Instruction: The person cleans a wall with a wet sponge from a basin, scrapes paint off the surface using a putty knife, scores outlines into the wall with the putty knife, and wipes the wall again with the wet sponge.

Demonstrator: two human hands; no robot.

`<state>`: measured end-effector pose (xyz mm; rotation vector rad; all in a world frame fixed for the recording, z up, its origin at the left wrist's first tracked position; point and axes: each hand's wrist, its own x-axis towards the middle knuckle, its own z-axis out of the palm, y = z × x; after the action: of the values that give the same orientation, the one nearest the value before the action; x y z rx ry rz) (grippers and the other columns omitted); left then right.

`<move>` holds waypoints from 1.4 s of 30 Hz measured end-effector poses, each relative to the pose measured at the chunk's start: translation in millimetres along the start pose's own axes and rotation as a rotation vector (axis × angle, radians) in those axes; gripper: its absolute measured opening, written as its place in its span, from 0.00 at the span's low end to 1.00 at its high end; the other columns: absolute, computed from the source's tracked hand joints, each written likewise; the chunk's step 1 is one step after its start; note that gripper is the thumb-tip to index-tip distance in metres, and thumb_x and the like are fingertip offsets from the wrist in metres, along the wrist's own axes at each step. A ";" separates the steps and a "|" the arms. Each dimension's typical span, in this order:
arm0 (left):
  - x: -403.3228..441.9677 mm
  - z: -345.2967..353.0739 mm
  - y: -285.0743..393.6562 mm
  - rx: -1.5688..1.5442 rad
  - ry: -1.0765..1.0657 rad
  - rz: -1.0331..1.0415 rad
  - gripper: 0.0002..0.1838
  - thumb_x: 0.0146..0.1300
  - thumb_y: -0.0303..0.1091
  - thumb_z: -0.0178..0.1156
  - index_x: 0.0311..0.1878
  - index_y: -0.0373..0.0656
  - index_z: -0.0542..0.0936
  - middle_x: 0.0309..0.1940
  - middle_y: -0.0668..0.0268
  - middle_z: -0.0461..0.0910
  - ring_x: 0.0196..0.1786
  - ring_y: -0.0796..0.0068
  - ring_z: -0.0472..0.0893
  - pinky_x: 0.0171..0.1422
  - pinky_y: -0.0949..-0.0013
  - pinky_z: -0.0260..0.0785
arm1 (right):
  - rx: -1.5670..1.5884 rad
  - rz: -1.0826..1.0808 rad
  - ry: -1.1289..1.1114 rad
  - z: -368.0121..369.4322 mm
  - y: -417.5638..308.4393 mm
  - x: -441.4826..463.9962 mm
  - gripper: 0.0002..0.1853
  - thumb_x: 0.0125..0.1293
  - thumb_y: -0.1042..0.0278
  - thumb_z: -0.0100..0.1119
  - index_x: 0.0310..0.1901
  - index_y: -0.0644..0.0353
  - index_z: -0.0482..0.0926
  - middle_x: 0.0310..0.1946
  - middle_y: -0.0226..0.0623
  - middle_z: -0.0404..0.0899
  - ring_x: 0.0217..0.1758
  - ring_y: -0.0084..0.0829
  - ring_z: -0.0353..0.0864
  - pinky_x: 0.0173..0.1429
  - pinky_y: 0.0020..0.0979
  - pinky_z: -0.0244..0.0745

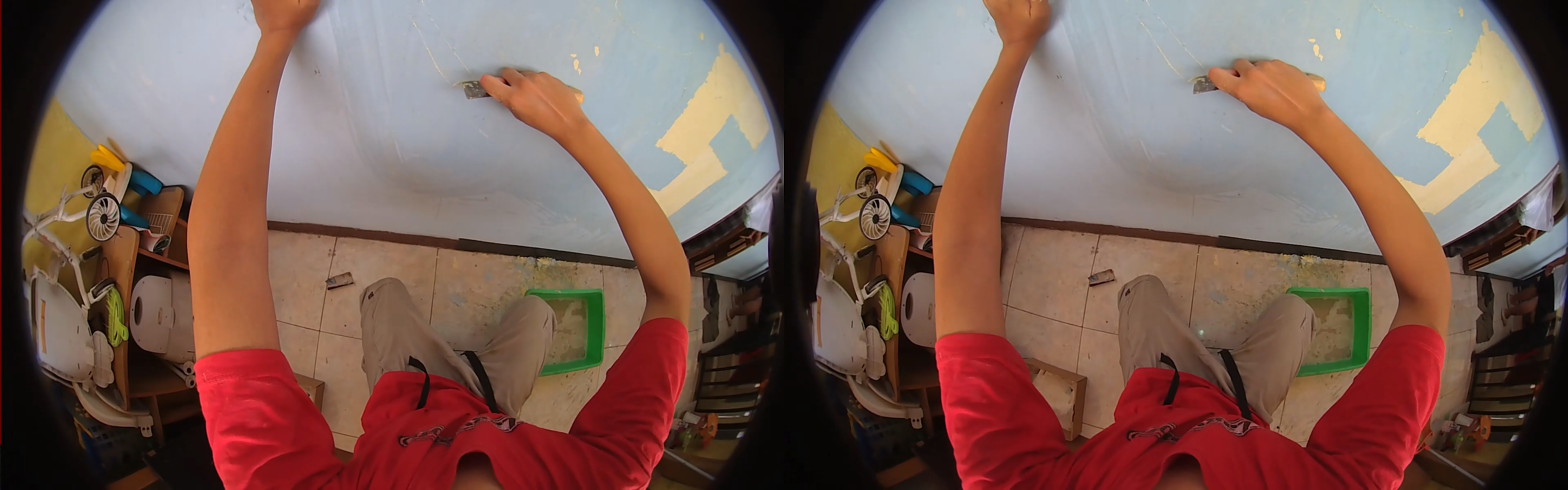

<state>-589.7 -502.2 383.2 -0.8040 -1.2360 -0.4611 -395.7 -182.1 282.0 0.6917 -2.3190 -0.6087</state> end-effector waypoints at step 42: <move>-16.2 9.8 -28.0 0.080 -0.031 0.043 0.19 0.66 0.44 0.49 0.43 0.35 0.76 0.43 0.58 0.78 0.45 0.58 0.71 0.55 0.56 0.64 | 0.475 1.156 0.386 -1.0 2.1 -238.0 0.12 0.75 0.65 0.56 0.38 0.64 0.68 0.21 0.50 0.73 0.22 0.51 0.72 0.27 0.39 0.67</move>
<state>-620.4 -514.7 376.9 -0.7709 -1.2552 -0.3633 -238.6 -35.6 179.7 -0.3755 -2.0395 0.5598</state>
